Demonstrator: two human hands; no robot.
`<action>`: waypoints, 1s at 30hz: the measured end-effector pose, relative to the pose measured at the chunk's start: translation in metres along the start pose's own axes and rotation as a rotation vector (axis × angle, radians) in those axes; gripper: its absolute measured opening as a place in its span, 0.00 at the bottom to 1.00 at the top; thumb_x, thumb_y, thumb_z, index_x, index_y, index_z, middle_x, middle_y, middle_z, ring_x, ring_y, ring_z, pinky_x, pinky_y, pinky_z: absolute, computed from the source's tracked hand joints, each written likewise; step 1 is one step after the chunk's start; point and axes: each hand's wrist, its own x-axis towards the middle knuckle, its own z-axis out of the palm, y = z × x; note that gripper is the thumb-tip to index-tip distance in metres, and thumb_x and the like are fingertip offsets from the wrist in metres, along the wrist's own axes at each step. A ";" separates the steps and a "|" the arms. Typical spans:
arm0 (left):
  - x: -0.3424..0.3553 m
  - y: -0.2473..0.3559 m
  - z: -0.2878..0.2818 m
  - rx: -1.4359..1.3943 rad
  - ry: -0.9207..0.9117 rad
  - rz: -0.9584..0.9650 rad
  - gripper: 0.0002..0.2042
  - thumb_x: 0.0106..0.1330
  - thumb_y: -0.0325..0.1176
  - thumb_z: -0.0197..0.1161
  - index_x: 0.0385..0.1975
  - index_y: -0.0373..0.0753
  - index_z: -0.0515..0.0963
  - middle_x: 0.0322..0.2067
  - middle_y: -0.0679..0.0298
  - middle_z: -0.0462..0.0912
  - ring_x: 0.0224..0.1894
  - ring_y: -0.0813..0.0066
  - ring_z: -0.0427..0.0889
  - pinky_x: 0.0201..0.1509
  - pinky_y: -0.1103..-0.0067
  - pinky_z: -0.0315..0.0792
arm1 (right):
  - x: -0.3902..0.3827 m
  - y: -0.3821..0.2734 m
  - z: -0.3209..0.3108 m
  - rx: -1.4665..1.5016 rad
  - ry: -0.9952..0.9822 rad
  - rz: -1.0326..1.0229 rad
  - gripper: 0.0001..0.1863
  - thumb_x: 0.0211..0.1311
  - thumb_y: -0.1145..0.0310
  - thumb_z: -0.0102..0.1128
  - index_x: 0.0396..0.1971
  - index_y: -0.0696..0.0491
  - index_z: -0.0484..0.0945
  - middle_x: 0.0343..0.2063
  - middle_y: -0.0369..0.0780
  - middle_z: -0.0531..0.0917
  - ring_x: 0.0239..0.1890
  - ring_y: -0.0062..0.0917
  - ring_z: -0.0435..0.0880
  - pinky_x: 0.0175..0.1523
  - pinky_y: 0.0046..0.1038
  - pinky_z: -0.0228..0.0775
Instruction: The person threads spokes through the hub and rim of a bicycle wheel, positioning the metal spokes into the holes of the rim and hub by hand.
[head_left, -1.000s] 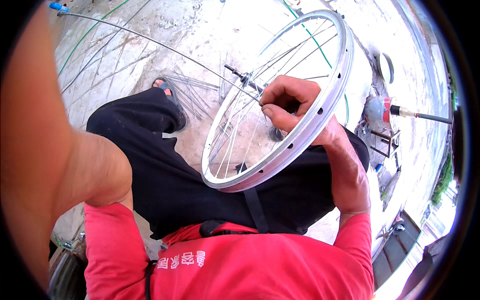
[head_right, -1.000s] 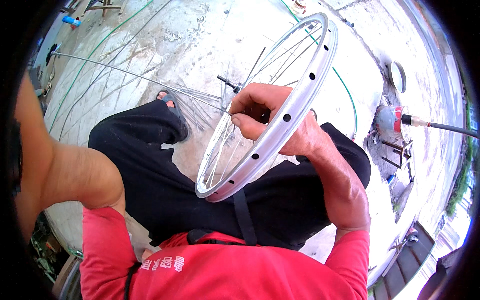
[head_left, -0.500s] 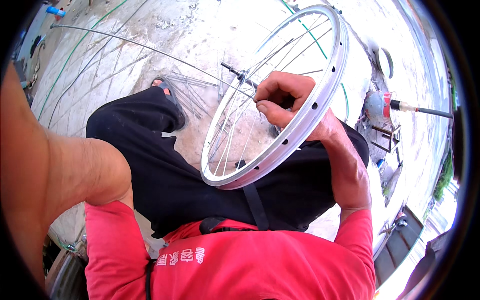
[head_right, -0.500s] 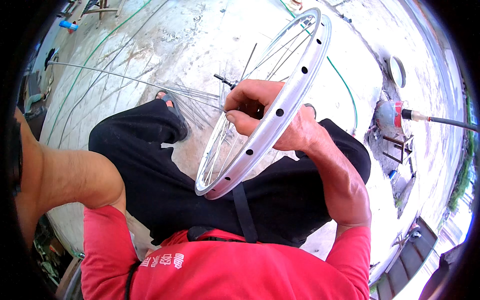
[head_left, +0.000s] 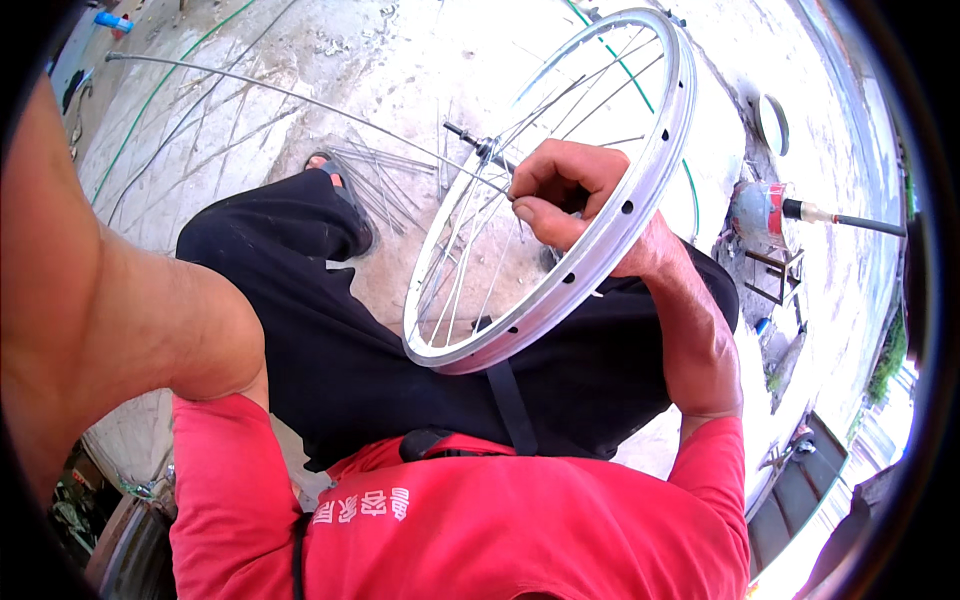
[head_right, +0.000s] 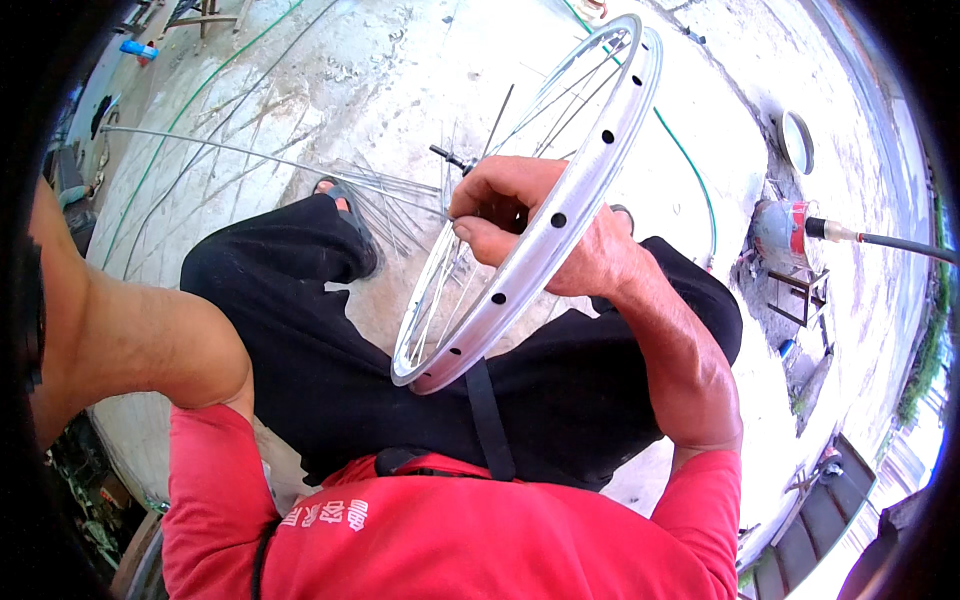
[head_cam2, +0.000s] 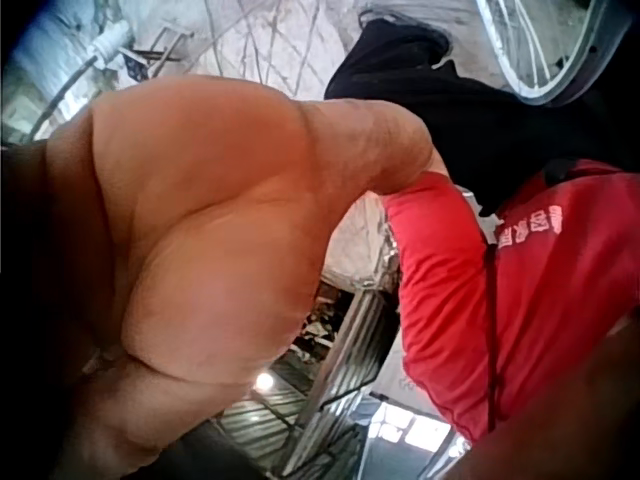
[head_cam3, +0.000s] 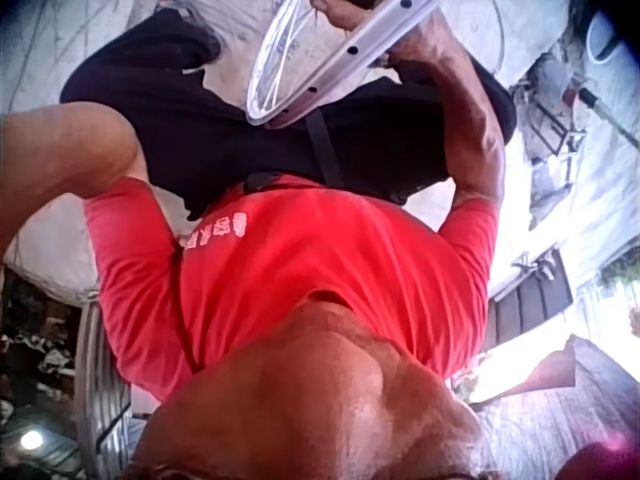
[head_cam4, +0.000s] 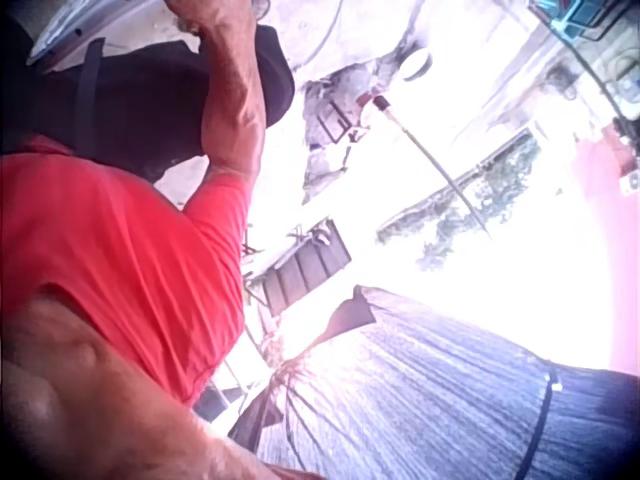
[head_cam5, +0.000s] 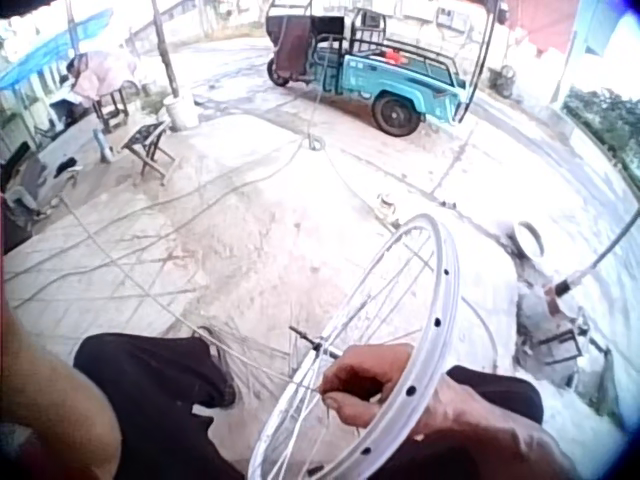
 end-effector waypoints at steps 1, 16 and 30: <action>0.001 -0.001 -0.001 -0.003 0.000 0.004 0.26 0.72 0.50 0.48 0.56 0.32 0.76 0.55 0.46 0.80 0.63 0.55 0.75 0.66 0.61 0.66 | -0.001 0.000 0.001 -0.002 0.006 -0.006 0.08 0.63 0.69 0.63 0.38 0.57 0.82 0.25 0.37 0.82 0.25 0.17 0.79 0.32 0.20 0.72; 0.012 -0.004 -0.003 -0.010 -0.009 0.026 0.24 0.74 0.47 0.48 0.55 0.32 0.77 0.54 0.46 0.80 0.61 0.55 0.77 0.65 0.62 0.68 | -0.002 -0.003 -0.001 0.007 0.003 -0.009 0.08 0.63 0.71 0.63 0.38 0.59 0.81 0.25 0.39 0.81 0.25 0.20 0.79 0.32 0.24 0.74; 0.033 -0.059 -0.053 0.277 0.772 -0.216 0.21 0.75 0.43 0.49 0.51 0.32 0.79 0.50 0.50 0.83 0.55 0.61 0.81 0.58 0.66 0.72 | -0.004 -0.014 -0.005 0.006 0.022 0.084 0.09 0.62 0.70 0.63 0.38 0.59 0.81 0.28 0.39 0.83 0.30 0.21 0.81 0.38 0.25 0.74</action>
